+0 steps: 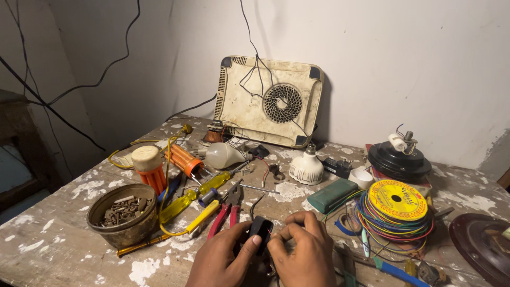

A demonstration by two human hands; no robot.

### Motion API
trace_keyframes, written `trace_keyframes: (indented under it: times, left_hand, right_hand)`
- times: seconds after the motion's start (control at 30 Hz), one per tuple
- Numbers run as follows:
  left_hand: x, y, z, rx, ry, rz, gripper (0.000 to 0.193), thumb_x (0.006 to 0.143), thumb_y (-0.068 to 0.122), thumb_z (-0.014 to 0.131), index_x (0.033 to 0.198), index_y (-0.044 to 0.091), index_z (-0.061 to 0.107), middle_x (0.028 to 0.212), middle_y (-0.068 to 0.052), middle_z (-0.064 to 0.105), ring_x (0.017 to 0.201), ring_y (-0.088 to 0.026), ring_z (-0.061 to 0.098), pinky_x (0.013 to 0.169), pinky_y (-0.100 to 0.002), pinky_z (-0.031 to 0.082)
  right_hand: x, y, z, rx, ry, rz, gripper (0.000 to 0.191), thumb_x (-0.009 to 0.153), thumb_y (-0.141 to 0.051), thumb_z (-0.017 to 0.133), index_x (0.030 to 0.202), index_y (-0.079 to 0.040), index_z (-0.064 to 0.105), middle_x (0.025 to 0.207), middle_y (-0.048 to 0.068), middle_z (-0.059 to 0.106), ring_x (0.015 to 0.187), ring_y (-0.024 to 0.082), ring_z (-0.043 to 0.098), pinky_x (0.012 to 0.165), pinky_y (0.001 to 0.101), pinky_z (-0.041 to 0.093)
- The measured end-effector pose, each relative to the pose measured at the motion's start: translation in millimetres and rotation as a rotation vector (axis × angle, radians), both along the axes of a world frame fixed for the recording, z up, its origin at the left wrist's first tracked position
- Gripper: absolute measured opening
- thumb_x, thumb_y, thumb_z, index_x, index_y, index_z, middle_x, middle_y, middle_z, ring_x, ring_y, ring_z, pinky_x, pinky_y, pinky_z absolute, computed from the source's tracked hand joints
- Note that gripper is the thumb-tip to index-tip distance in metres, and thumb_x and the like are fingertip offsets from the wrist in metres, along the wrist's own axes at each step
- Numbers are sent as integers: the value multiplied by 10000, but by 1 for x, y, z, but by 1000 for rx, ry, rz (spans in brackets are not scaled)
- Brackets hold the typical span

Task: The person assembles a small electronic device by connecting wires to a circuit board and inserting the assembly into a black plastic housing. They manipulate the wires and components with their hands, then use a screwdriver to tighten a screw on the housing.

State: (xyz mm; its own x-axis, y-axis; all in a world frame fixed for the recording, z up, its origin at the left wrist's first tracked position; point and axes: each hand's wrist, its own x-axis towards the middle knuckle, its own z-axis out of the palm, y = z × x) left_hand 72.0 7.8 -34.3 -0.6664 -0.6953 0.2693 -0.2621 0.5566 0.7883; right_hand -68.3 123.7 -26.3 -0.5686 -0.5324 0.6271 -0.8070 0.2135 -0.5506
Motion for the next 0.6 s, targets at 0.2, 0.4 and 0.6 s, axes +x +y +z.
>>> trace_keyframes:
  times: [0.2, 0.4, 0.6]
  left_hand:
    - [-1, -1, -2, -14, 0, 1, 541, 868, 473, 669, 1286, 131, 695, 987, -163, 774, 967, -294, 765, 800, -392, 577]
    - [-1, -1, -2, 8, 14, -3, 548, 866, 469, 669, 1293, 126, 687, 991, -162, 775, 956, -289, 773, 793, -388, 581]
    - [-1, 0, 0, -2, 12, -6, 546, 868, 464, 678, 1293, 121, 684, 1008, -170, 766, 963, -296, 766, 792, -388, 580]
  right_hand:
    - [6, -3, 0, 18, -23, -12, 129, 662, -195, 791, 722, -87, 754, 1067, 83, 655, 993, 302, 650, 840, 445, 491]
    - [5, -4, 0, 105, -152, 19, 161, 743, -251, 786, 774, -93, 779, 1134, 61, 656, 1023, 284, 616, 887, 407, 482]
    - [1, -6, -4, 132, -290, 17, 227, 776, -317, 797, 809, -92, 790, 1138, 49, 654, 1013, 252, 662, 845, 378, 523]
